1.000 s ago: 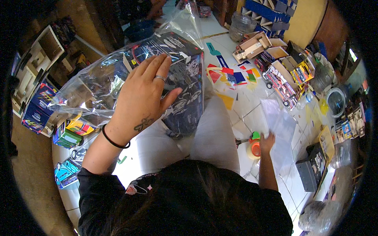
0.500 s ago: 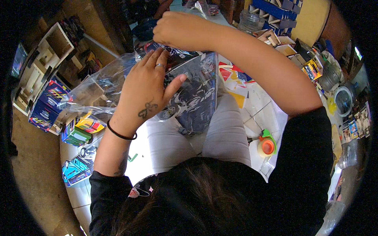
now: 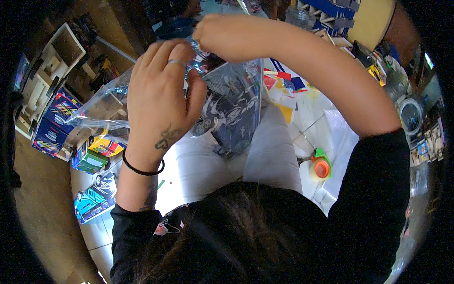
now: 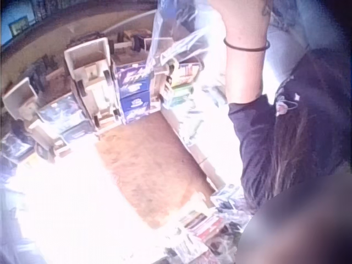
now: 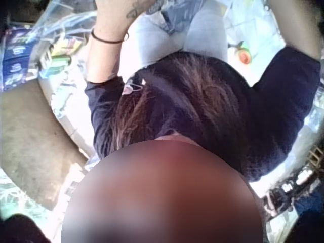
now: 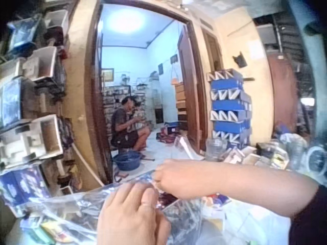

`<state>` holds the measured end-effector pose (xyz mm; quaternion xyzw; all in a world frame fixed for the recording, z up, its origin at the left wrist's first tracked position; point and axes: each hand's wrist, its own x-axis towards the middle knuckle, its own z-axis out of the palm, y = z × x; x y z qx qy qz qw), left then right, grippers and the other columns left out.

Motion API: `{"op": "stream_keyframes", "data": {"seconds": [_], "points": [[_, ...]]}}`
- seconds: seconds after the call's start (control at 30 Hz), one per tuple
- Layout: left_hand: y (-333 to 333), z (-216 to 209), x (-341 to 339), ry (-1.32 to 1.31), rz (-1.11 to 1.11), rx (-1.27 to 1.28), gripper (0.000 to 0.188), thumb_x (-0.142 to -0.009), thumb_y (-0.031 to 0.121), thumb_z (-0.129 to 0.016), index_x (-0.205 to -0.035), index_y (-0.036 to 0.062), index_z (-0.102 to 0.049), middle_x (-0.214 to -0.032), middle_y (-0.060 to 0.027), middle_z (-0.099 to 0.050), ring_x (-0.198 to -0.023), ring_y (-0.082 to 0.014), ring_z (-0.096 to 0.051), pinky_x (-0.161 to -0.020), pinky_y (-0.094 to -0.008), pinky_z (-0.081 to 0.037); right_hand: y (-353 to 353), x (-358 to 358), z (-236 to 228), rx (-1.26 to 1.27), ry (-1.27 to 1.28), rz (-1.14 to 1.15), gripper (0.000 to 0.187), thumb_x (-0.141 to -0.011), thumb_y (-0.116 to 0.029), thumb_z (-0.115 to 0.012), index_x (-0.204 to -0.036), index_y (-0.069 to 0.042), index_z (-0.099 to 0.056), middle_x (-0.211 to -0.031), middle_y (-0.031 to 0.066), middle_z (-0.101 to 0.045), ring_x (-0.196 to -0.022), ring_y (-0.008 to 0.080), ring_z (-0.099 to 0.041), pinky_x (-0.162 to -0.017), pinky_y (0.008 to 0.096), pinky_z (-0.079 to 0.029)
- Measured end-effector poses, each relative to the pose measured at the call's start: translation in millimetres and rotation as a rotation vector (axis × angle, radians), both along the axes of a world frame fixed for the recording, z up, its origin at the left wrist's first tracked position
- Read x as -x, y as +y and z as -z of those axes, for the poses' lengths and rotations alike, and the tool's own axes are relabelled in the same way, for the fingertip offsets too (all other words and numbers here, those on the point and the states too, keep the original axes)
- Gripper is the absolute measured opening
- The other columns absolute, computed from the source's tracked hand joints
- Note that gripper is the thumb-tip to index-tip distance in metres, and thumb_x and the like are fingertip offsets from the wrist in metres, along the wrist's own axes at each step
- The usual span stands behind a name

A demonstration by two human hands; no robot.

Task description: The person sits on the floor and uses scissors to cut a green sheet of paper into smaller pieces. They then place a black box into a clear plastic bag and seal it with tape.

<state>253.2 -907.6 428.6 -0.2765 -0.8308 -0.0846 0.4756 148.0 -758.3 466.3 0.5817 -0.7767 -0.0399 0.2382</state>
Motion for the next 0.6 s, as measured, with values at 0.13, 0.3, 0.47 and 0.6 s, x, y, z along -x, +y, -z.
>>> {"op": "stream_keyframes", "data": {"seconds": [0.13, 0.3, 0.47, 0.6], "points": [[2, 4, 12, -0.244, -0.164, 0.069, 0.028, -0.08, 0.015, -0.057, -0.104, 0.0, -0.057, -0.085, -0.0158, -0.061, -0.084, -0.0327, -0.058, -0.096, -0.0403, -0.038, 1, 4, 3, -0.063, 0.071, 0.022, 0.027, -0.069, -0.003, -0.057, -0.095, 0.0, -0.06, -0.091, 0.0131, -0.057, -0.095, 0.0293, -0.052, -0.087, 0.035, -0.041], [-11, 13, 11, -0.197, -0.099, 0.089, 0.02, -0.079, 0.017, -0.061, -0.092, 0.0016, -0.062, -0.094, -0.0143, -0.062, -0.092, -0.0321, -0.056, -0.092, -0.0401, -0.04, 5, 11, 6, -0.077, 0.087, -0.068, 0.014, -0.069, -0.013, -0.052, -0.075, -0.004, -0.062, -0.078, 0.0076, -0.057, -0.087, 0.0224, -0.05, -0.079, 0.0341, -0.036], [-6, 14, 16, -0.124, -0.099, 0.055, 0.025, -0.08, 0.016, -0.06, -0.098, -0.0001, -0.059, -0.108, -0.0143, -0.056, -0.103, -0.0343, -0.051, -0.094, -0.0406, -0.037, 11, 10, 12, 0.042, 0.116, -0.155, 0.012, -0.066, -0.014, -0.054, -0.068, -0.005, -0.062, -0.076, 0.0066, -0.056, -0.086, 0.0222, -0.049, -0.079, 0.0343, -0.034], [-2, 16, 24, -0.124, -0.139, 0.168, 0.028, -0.083, 0.017, -0.056, -0.103, -0.0026, -0.057, -0.106, -0.0159, -0.058, -0.102, -0.0328, -0.052, -0.1, -0.0447, -0.031, 12, 2, 14, 0.061, 0.118, -0.167, 0.013, -0.066, -0.014, -0.053, -0.063, -0.005, -0.063, -0.075, 0.005, -0.056, -0.084, 0.0214, -0.049, -0.079, 0.0354, -0.032]]}}
